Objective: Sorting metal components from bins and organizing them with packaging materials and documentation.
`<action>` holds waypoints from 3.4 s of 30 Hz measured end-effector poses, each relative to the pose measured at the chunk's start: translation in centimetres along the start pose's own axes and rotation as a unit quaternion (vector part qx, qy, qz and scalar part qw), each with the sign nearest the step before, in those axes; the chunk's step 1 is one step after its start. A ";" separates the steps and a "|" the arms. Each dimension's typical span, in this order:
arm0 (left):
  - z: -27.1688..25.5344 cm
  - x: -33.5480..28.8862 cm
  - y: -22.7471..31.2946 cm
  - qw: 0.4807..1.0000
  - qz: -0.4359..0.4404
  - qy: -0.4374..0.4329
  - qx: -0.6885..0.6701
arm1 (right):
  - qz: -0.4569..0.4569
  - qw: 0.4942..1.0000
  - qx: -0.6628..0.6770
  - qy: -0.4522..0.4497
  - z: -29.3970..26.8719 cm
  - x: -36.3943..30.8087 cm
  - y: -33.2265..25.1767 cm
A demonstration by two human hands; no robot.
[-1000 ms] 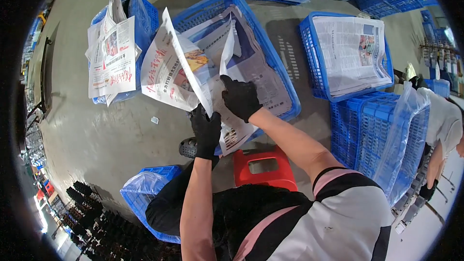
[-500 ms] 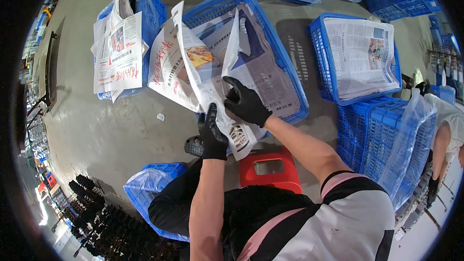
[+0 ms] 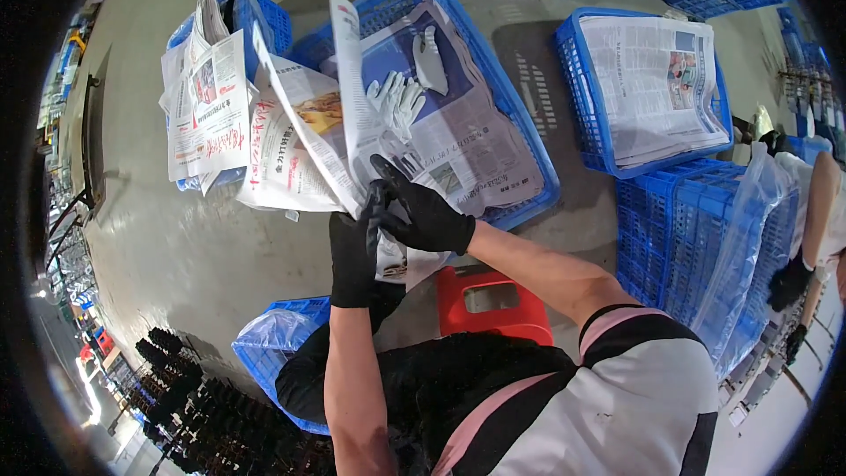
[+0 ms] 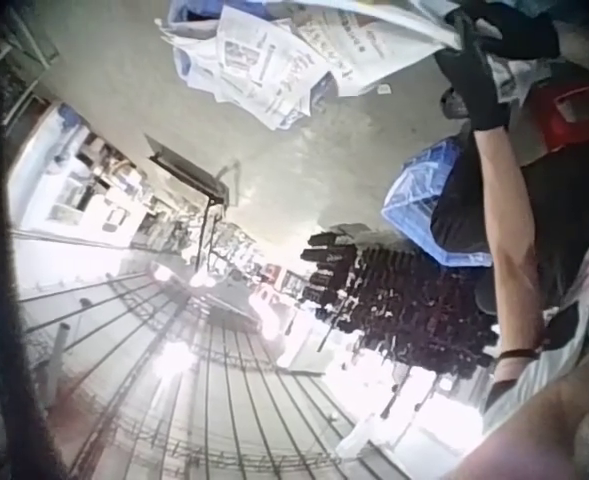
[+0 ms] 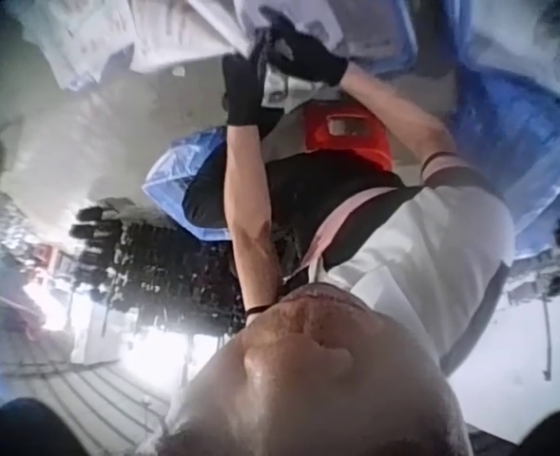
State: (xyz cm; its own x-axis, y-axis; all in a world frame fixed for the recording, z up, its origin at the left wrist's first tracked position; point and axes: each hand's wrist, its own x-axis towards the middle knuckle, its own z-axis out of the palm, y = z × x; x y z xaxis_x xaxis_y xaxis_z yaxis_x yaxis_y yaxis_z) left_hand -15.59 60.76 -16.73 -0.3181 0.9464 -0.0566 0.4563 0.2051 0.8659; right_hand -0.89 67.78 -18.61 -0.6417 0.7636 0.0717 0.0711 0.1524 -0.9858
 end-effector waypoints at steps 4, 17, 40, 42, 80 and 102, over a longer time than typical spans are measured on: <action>0.4 0.2 0.4 0.961 -0.160 0.063 -0.217 | 0.034 0.988 0.150 -0.034 0.7 -1.1 1.9; -2.6 -0.9 5.9 0.955 -0.259 0.120 -0.076 | -0.123 0.854 -0.506 -0.024 -1.7 10.8 21.3; -3.7 -1.9 7.3 0.990 -0.123 0.070 0.010 | 0.219 0.806 -0.543 0.090 -6.0 16.1 24.0; -4.2 -1.6 8.1 0.993 -0.089 0.065 0.030 | 0.213 0.870 -0.434 0.103 -7.3 14.2 22.2; 13.0 6.9 8.3 0.889 0.003 -0.026 0.456 | 0.282 0.936 -0.207 0.048 -15.3 -8.6 2.6; -6.7 -6.2 12.7 0.994 0.026 -0.104 -0.022 | 0.024 0.953 -0.272 0.129 -10.1 -5.4 -8.4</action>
State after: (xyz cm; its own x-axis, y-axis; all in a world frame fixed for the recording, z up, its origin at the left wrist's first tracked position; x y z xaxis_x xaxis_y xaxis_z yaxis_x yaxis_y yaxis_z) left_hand -13.42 55.81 -2.05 -0.1135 0.9876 -0.1086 0.4300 0.1473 0.8907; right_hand 9.71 68.75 -9.16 -0.4235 0.8961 0.1329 0.5258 0.3626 -0.7694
